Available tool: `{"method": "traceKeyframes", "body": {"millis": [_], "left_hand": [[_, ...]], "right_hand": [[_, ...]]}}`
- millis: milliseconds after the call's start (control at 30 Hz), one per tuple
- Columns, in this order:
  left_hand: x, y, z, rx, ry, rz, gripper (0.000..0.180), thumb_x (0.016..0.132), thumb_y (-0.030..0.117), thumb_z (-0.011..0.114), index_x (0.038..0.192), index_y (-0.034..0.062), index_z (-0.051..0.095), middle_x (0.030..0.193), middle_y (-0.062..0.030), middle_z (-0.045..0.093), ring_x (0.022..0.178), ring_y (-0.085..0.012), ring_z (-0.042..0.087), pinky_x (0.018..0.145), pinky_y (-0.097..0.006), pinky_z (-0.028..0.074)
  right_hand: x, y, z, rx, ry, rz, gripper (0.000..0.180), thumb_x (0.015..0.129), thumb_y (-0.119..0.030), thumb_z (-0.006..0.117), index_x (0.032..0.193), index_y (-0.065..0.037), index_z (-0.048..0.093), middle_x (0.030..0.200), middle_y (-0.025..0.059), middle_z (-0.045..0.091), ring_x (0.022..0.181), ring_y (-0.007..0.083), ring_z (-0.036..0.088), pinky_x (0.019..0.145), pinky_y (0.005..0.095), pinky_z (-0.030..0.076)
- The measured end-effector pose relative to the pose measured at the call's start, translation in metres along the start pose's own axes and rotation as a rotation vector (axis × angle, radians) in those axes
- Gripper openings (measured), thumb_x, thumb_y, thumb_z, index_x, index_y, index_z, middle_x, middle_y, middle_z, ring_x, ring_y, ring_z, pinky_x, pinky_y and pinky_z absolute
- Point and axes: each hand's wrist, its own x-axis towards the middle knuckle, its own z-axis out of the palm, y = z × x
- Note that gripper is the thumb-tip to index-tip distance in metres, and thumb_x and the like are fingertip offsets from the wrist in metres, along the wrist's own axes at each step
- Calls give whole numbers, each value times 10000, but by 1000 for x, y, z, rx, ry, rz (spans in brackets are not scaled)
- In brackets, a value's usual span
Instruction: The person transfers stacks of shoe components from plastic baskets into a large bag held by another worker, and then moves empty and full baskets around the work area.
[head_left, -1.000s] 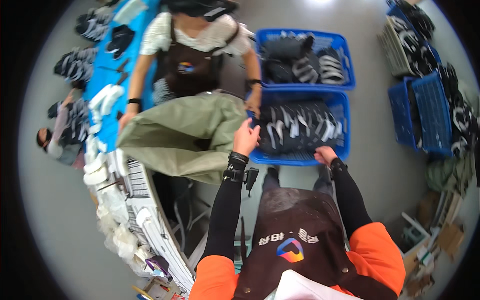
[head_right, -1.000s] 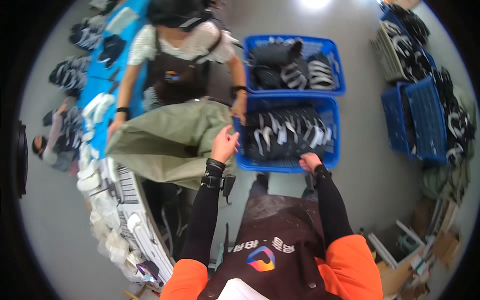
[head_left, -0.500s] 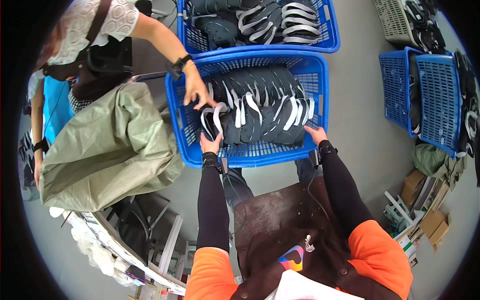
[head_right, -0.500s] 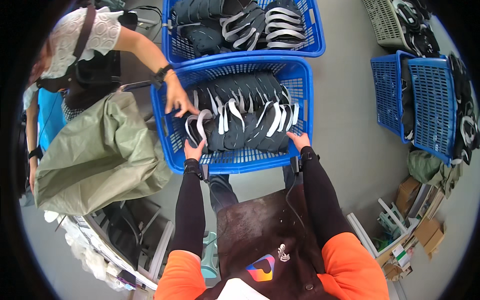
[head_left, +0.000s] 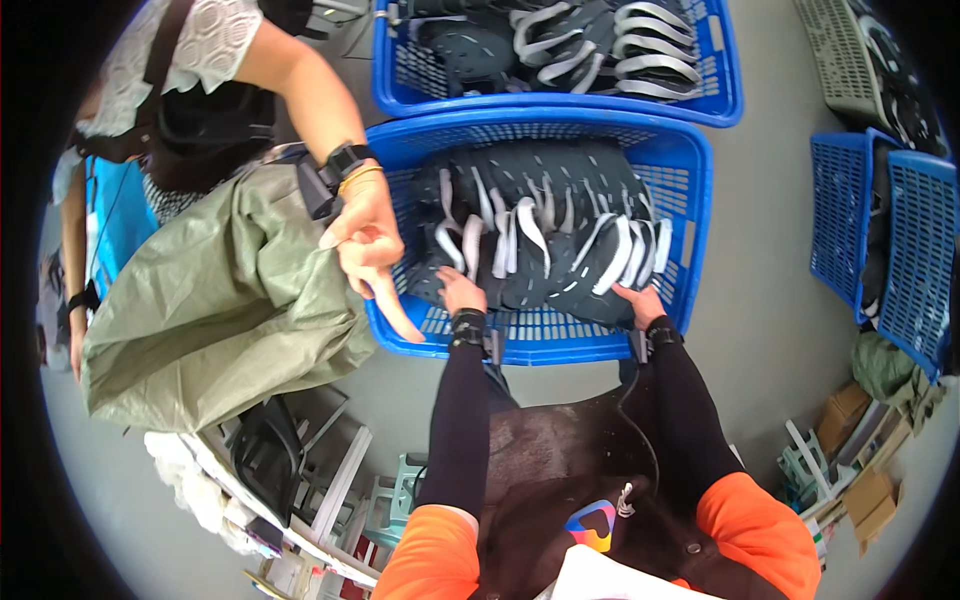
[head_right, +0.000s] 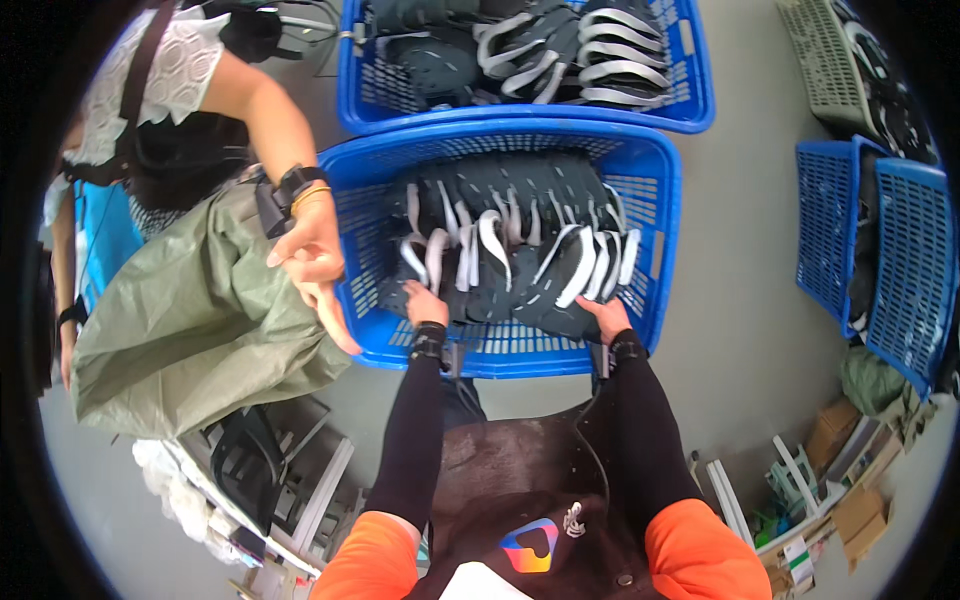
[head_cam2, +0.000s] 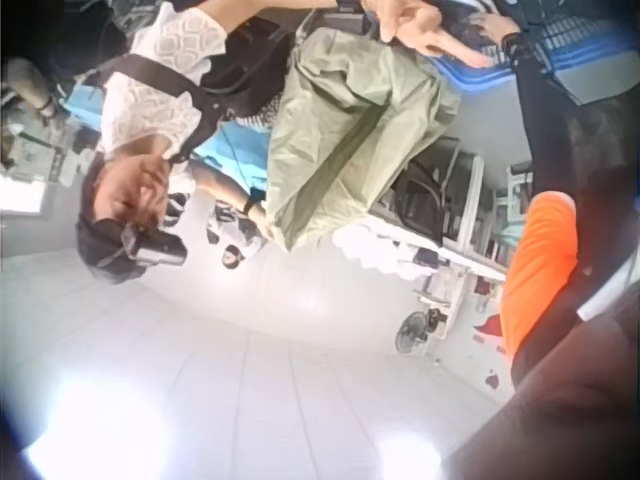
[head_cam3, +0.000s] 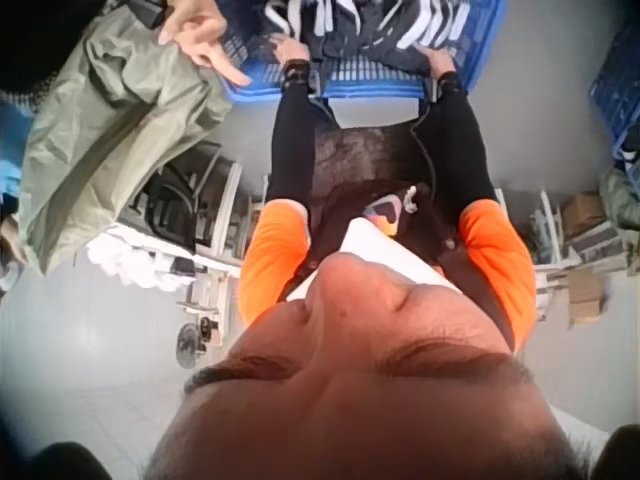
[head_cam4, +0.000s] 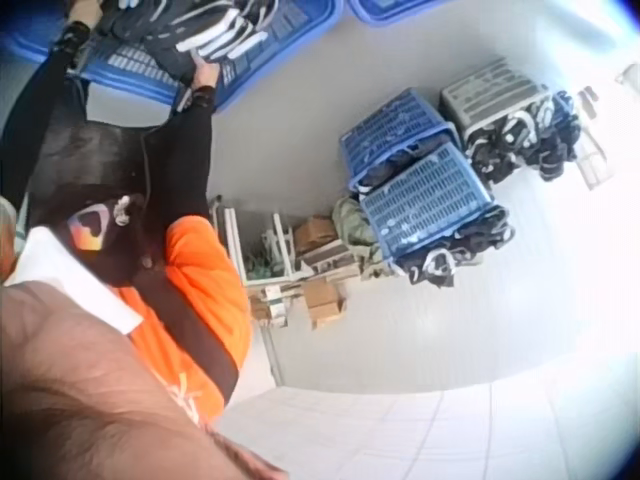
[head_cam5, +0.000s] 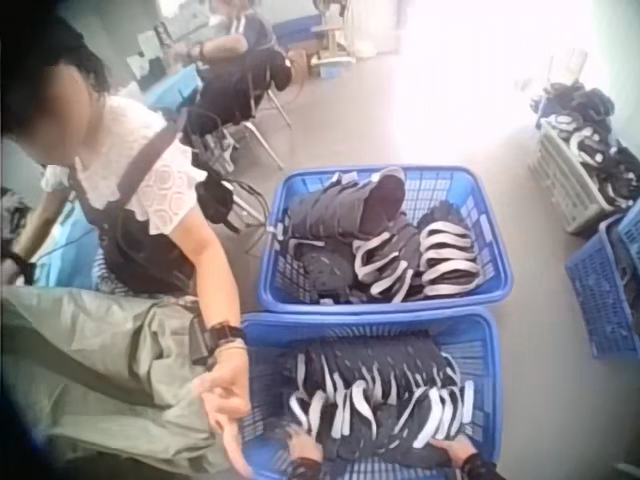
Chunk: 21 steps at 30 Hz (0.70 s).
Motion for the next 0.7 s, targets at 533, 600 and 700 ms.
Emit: {"method": "traceKeyframes", "body": {"millis": [533, 600, 700], "left_hand": [[-229, 94, -129, -693, 132, 295, 708, 799, -82, 495, 1481, -48, 307, 1310, -358, 510, 1075, -504, 584, 904, -518, 484], [-267, 122, -149, -677, 86, 385, 684, 799, -95, 482, 1461, -87, 312, 1387, -344, 459, 1193, -523, 513, 998, -489, 460], [-299, 141, -169, -662, 21, 460, 659, 796, -109, 472, 1441, -108, 335, 1467, -333, 378, 1243, -541, 467, 1041, -481, 444]], "right_hand": [[-320, -84, -109, -6, 216, -394, 594, 856, 61, 666, 1401, -22, 446, 1324, 84, 564, 1212, 225, 546, 1040, 372, 433], [-379, -95, -130, -3, 323, -419, 637, 867, 77, 651, 1445, -35, 409, 1369, 87, 541, 1210, 231, 555, 1028, 372, 453], [-440, -111, -141, -5, 397, -438, 651, 875, 33, 669, 1457, -29, 385, 1399, 93, 525, 1247, 243, 539, 1042, 385, 447]]}}
